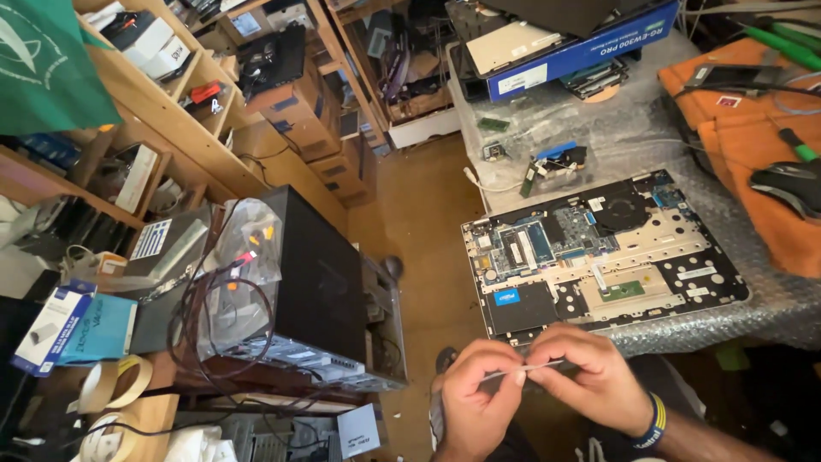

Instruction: The person retrieves RAM modules from a plastic bag and installs them into the memory slots of a laptop motherboard.

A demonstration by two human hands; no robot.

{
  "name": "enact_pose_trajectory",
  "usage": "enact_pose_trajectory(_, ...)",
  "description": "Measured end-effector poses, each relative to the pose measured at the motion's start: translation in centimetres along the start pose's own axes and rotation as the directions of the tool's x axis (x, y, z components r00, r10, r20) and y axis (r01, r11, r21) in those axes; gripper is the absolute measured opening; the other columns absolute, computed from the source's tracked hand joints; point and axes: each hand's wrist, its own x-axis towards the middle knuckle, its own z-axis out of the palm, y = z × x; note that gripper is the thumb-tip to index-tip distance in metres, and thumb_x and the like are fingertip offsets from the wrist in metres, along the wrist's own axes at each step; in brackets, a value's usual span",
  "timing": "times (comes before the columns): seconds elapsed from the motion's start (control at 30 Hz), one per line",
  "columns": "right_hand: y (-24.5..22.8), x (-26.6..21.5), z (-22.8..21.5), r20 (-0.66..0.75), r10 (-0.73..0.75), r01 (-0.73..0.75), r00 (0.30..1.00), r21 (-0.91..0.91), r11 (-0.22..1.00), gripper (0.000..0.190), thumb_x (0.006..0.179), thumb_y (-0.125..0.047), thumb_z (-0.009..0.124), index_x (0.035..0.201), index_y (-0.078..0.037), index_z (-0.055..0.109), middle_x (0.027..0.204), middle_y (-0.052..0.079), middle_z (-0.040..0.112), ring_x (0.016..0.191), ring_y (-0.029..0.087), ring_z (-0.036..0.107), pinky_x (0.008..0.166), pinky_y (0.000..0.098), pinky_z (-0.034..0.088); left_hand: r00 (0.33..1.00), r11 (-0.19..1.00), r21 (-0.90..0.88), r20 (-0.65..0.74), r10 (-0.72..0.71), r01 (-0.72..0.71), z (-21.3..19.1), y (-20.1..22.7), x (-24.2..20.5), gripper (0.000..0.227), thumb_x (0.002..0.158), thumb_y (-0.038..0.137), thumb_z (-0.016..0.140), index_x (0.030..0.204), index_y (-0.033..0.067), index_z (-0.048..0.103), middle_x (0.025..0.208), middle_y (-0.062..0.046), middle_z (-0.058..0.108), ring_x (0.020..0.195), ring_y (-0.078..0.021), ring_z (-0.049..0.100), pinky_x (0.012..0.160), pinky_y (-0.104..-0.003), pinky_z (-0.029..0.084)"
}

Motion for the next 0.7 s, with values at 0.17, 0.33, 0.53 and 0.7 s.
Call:
enact_pose_trajectory(0.17, -0.3, 0.2, -0.2, -0.025, -0.023, 0.024, 0.999, 0.045, 0.999, 0.007, 0.086, -0.014, 0.077, 0.092, -0.013, 0.073, 0.082, 0.001, 0.076, 0.072, 0.015, 0.073, 0.068, 0.0279, 0.060, 1.000, 1.000, -0.030, 0.011, -0.004, 0.004, 0.3, -0.2, 0.0, 0.005, 0.090, 0.010, 0.074, 0.087, 0.0106, 0.070, 0.089, -0.005, 0.074, 0.080, -0.0172, 0.073, 0.073, -0.027, 0.058)
enact_pose_trajectory(0.33, -0.3, 0.3, -0.3, -0.038, -0.059, 0.062, 0.998, 0.074, 0.995, 0.005, 0.088, -0.015, 0.074, 0.092, -0.013, 0.072, 0.083, 0.002, 0.075, 0.072, 0.016, 0.071, 0.067, 0.0293, 0.058, 1.000, 0.991, -0.133, 0.028, 0.010, -0.006, 0.7, -0.9, -0.2, 0.005, 0.091, 0.004, 0.072, 0.089, 0.0078, 0.069, 0.090, -0.010, 0.072, 0.081, -0.0207, 0.071, 0.077, -0.032, 0.059)
enact_pose_trajectory(0.53, -0.9, 0.8, -0.5, -0.033, -0.054, 0.059, 0.998, 0.165, 0.984, 0.003, 0.089, -0.013, 0.073, 0.089, -0.013, 0.070, 0.080, 0.001, 0.074, 0.071, 0.016, 0.071, 0.066, 0.0301, 0.058, 0.999, 0.984, -0.179, 0.034, 0.023, -0.017, 0.8, -1.2, -0.3, 0.007, 0.091, 0.002, 0.072, 0.090, 0.0081, 0.070, 0.089, -0.010, 0.071, 0.080, -0.0214, 0.069, 0.074, -0.033, 0.058)
enact_pose_trajectory(0.7, -1.2, 1.0, -1.1, -0.014, -0.057, 0.058, 0.998, 0.184, 0.981, 0.004, 0.089, -0.013, 0.074, 0.087, -0.012, 0.071, 0.079, 0.002, 0.075, 0.071, 0.017, 0.071, 0.067, 0.0316, 0.058, 0.998, 0.985, -0.171, 0.049, 0.045, -0.036, 0.7, -0.9, -0.1, 0.006, 0.092, 0.005, 0.074, 0.090, 0.0083, 0.070, 0.089, -0.010, 0.072, 0.078, -0.0210, 0.070, 0.073, -0.032, 0.057)
